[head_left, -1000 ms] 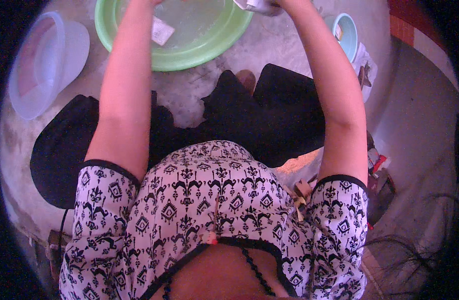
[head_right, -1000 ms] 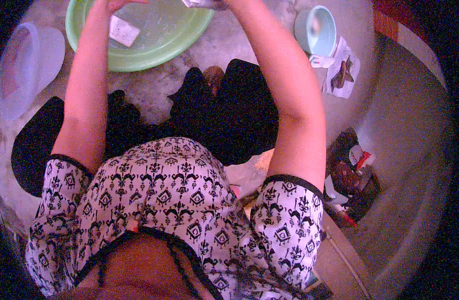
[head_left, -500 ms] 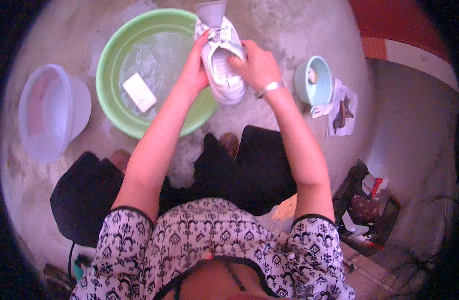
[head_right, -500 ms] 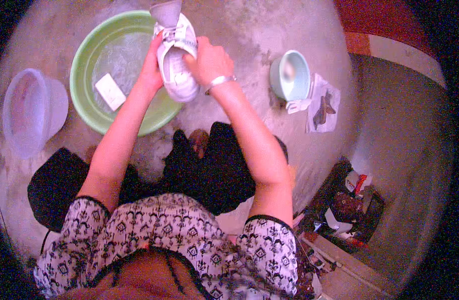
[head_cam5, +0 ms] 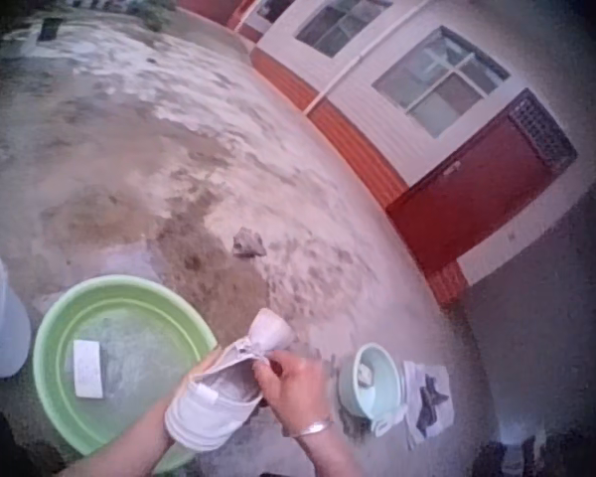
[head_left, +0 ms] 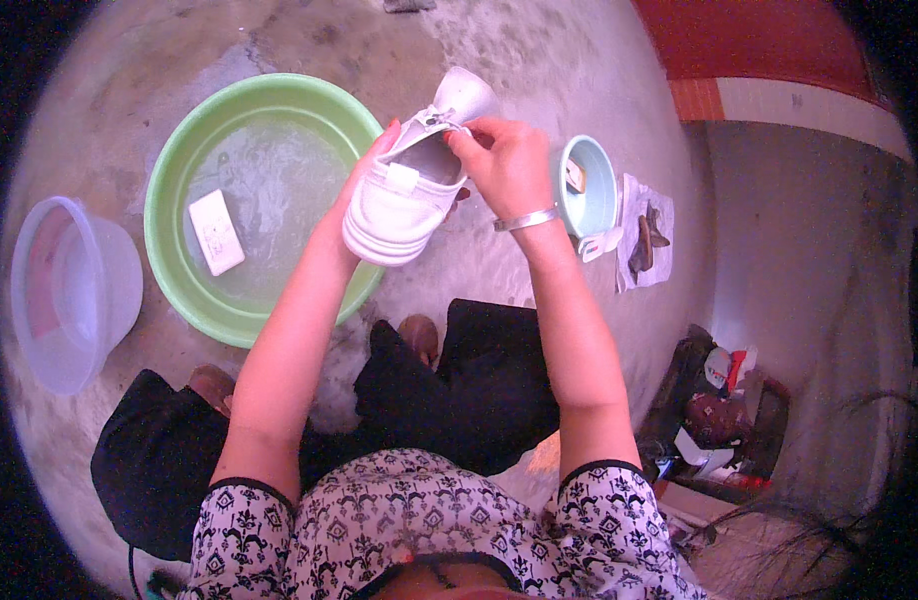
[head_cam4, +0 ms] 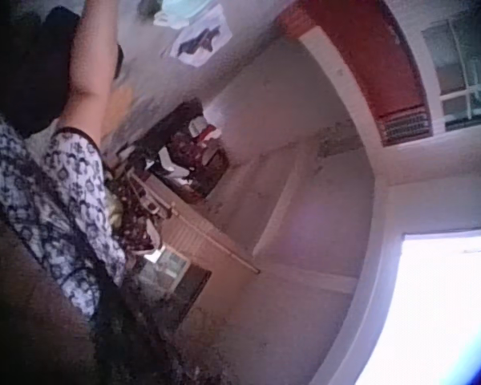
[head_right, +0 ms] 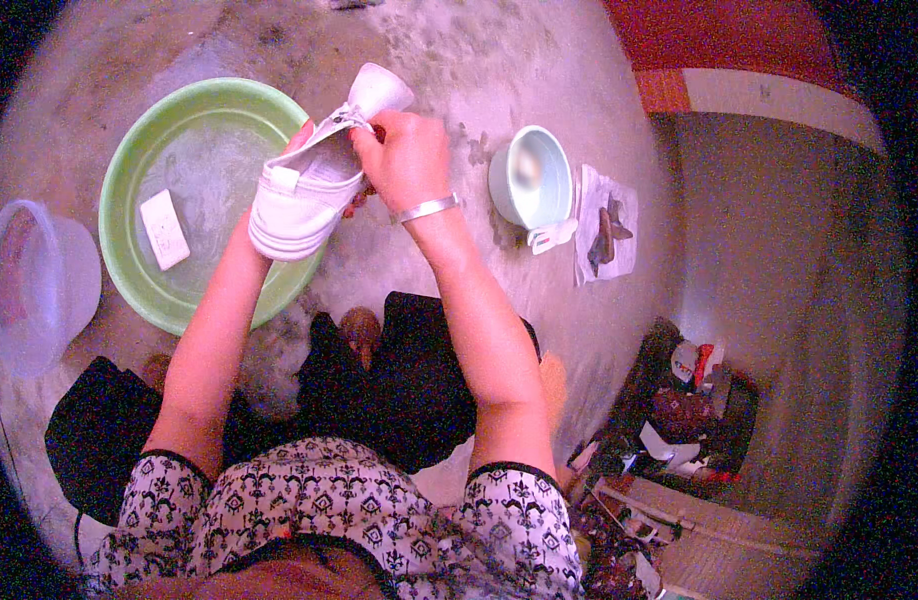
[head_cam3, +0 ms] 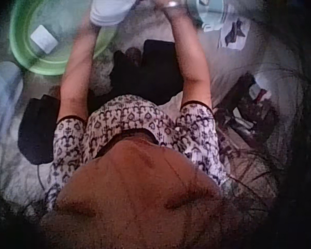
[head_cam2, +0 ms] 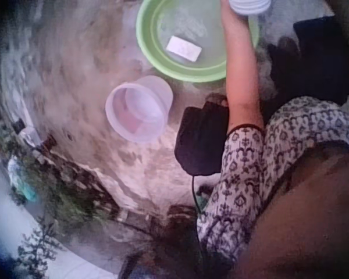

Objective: The person washes a pair of white shoes in a basin of soapy water, scrubbing the surface and interior with a brush and rinsing them.

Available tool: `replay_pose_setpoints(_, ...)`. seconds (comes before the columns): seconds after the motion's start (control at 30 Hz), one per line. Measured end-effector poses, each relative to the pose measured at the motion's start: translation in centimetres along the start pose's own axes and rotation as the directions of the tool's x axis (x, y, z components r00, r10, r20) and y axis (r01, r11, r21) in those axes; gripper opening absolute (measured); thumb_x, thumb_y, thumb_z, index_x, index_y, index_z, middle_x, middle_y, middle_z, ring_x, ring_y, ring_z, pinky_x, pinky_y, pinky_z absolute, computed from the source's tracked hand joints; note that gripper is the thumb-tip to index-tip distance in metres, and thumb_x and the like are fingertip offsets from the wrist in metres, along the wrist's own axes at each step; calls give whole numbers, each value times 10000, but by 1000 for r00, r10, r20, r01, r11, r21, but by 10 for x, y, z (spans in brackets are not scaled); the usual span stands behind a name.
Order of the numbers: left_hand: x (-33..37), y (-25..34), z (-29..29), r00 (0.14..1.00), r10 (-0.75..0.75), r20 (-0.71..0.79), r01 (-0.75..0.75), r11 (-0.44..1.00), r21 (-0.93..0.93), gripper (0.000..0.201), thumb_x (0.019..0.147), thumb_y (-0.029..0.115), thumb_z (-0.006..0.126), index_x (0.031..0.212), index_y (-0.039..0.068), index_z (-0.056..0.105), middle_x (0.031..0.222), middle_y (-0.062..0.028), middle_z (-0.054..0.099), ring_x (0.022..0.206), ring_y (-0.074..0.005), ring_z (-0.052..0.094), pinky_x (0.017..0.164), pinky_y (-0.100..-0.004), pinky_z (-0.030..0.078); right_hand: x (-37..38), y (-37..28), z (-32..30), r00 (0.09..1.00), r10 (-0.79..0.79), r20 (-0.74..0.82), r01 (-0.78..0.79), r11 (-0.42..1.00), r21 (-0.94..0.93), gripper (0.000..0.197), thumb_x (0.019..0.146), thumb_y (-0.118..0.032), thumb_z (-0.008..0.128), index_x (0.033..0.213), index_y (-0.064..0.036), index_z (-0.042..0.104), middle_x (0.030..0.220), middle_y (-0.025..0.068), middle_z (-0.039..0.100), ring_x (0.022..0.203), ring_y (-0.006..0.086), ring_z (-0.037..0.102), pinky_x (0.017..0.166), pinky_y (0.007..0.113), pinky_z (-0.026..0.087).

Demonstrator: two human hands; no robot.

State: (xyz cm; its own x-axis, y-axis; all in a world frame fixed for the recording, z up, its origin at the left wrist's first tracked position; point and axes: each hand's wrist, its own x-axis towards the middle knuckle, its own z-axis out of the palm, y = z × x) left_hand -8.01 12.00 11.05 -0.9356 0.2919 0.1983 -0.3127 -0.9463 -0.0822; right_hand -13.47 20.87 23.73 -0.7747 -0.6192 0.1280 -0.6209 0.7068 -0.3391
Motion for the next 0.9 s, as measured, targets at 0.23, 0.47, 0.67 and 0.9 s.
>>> replay_pose_setpoints(0.23, 6, -8, 24, 999, -43, -29, 45, 994, 99, 594, 818, 533, 267, 1121, 46, 423, 936, -205, 547, 794, -371, 559, 540, -402, 495, -3, -7, -23, 996, 36, -84, -30, 997, 75, 193, 625, -185, 621, 683, -1, 618, 578, 139, 578, 524, 216, 581, 512, 296, 460)
replay_pose_setpoints(0.47, 2, -1, 49, 992, 33, -123, -28, 999, 44, 569, 821, 519, 302, 1114, 52, 442, 930, -155, 561, 758, -279, 579, 613, -369, 498, -4, -29, -42, 976, -127, -180, 147, 984, 104, 107, 686, -89, 618, 736, 4, 601, 682, 87, 588, 588, 125, 566, 525, 238, 454)
replay_pose_setpoints(0.67, 3, 7, 48, 866, 298, -401, -196, 941, 277, 486, 835, 462, 372, 1113, 71, 452, 941, -64, 540, 798, -157, 535, 722, -295, 456, -35, -33, -16, 869, -311, 385, 278, 950, 139, 389, 638, 77, 453, 1025, 44, 473, 979, 188, 533, 950, 336, 501, 810, 369, 405)
replay_pose_setpoints(0.9, 4, -7, 69, 816, 418, -400, -82, 767, 636, 527, 845, 431, 378, 1175, 21, 357, 1031, -75, 481, 899, -137, 488, 802, -271, 398, -12, -15, 14, 787, -78, 612, -350, 761, 546, 384, 804, -112, 432, 1143, 47, 348, 1105, 176, 433, 1036, 266, 428, 871, 296, 361)
